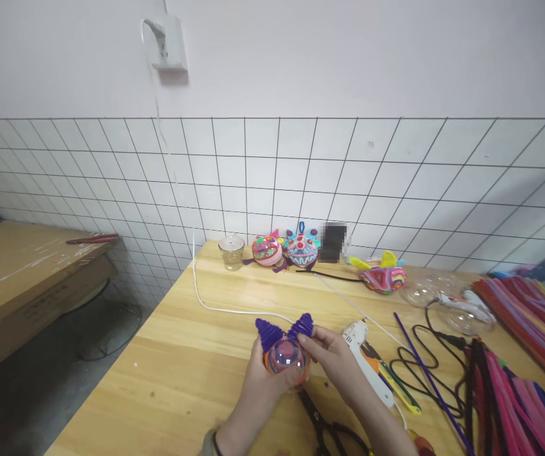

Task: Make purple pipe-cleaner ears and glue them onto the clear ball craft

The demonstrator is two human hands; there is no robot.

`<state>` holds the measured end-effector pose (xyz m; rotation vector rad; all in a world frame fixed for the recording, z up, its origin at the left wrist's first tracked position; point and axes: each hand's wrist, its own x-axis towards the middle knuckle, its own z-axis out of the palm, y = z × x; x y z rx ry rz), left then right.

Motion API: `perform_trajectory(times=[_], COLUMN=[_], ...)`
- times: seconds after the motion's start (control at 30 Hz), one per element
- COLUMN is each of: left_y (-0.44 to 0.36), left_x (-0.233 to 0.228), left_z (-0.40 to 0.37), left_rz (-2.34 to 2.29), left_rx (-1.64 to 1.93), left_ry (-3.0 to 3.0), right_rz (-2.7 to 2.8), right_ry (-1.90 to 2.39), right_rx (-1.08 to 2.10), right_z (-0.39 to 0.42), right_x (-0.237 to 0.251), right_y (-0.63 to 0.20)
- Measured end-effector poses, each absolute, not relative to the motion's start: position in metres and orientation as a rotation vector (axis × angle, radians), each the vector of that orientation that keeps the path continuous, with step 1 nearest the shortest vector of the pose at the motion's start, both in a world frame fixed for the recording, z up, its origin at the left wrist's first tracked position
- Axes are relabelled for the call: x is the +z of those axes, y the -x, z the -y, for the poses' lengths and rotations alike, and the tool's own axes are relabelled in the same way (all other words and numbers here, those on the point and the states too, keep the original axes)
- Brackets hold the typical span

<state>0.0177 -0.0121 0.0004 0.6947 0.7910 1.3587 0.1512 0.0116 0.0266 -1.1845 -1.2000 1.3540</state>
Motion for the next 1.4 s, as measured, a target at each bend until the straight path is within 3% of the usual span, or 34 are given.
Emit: perform_trajectory(times=[1.17, 1.4], left_y=[-0.01, -0.002], left_x=[-0.011, -0.012], left_z=[0.007, -0.003], left_rz=[-0.764, -1.15], left_rx=[1.254, 1.354], left_ry=[-0.87, -0.965], right_rz=[1.11, 1.045], right_ry=[1.169, 1.263], right_rx=[1.417, 1.337], right_z=[-0.012, -0.015], right_x=[0.026, 0.016], right_y=[-0.148, -0.157])
